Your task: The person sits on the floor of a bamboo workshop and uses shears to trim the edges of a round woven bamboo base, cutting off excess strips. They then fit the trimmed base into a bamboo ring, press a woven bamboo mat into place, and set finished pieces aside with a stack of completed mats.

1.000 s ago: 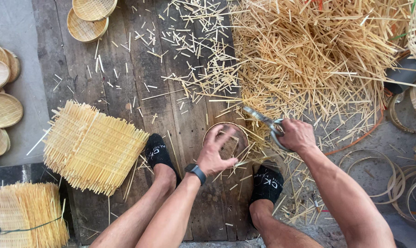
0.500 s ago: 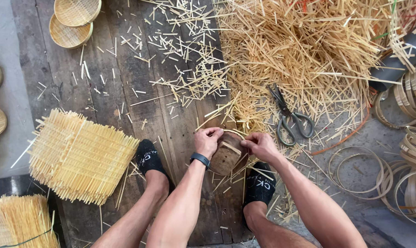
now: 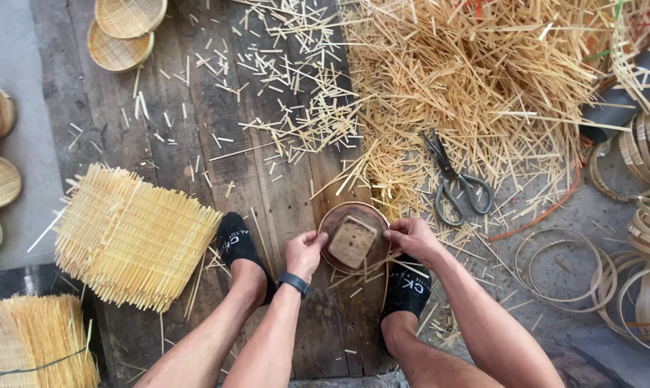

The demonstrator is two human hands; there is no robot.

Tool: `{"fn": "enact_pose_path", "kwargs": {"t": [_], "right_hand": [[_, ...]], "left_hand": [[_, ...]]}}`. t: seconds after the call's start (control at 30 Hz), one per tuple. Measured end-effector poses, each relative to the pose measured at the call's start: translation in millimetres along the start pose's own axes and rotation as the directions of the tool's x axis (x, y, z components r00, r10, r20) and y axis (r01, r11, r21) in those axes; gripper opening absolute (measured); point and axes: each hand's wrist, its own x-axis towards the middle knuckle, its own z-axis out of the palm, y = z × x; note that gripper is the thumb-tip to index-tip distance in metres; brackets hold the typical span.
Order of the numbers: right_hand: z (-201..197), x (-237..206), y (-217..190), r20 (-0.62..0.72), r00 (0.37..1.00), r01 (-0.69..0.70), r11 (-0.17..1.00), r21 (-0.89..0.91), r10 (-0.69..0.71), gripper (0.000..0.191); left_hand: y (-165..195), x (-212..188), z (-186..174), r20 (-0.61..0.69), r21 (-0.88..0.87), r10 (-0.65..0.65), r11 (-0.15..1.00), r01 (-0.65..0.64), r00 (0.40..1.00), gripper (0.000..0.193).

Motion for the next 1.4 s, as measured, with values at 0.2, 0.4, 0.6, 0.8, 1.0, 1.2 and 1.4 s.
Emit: {"fn": "enact_pose_path", "kwargs": {"t": [0.2, 0.4, 0.6, 0.8, 1.0, 1.2, 1.4], "right_hand": [[12.4, 1.7, -7.7, -0.180, 0.984, -0.019, 0.990, -0.139, -0.007, 0.019], [15.7, -20.0, -18.6, -0.083, 0.996, 0.046, 0.944, 0.327, -0.019, 0.022], [42.9, -18.2, -3.0, -0.121, 0.987, -0.076, 0.969, 0.234, 0.107, 0.024], [43.2, -28.6, -15.6, -0.065, 0.993, -0.100, 0.994, 0.036, 0.102, 0.031], [50.9, -52.8, -51.4, 0.028, 0.993, 0.093, 0.927, 0.362, -0.111, 0.082], [73.0, -33.7, -67.7, -0.192, 0.951, 0.290, 0.915, 0.282, -0.242, 0.082], [42.1, -28.7, -68.8, 0.114, 0.989, 0.042, 0.912, 0.409, -0.097, 0.081]], "left_hand": [[-10.8, 2.4, -1.9, 0.139, -0.217, -0.161, 0.958, 0.188, 0.977, 0.034], [-10.2, -15.6, 4.5, 0.106, -0.607, 0.029, 0.794, 0.042, 0.994, 0.028], [-27.0, -46.4, 36.5, 0.280, -0.716, -0.159, 0.623, 0.316, 0.947, 0.027], [-14.5, -39.4, 17.1, 0.213, -0.627, -0.104, 0.748, 0.218, 0.971, 0.025], [46.6, -55.2, -27.1, 0.106, -0.090, 0.774, 0.633, -0.769, 0.625, 0.051], [83.8, -56.4, 7.2, -0.103, -0.167, 0.579, 0.792, -0.588, 0.809, 0.060], [47.1, -0.9, -20.1, 0.007, 0.080, 0.214, 0.974, -0.214, 0.977, 0.057]]}}
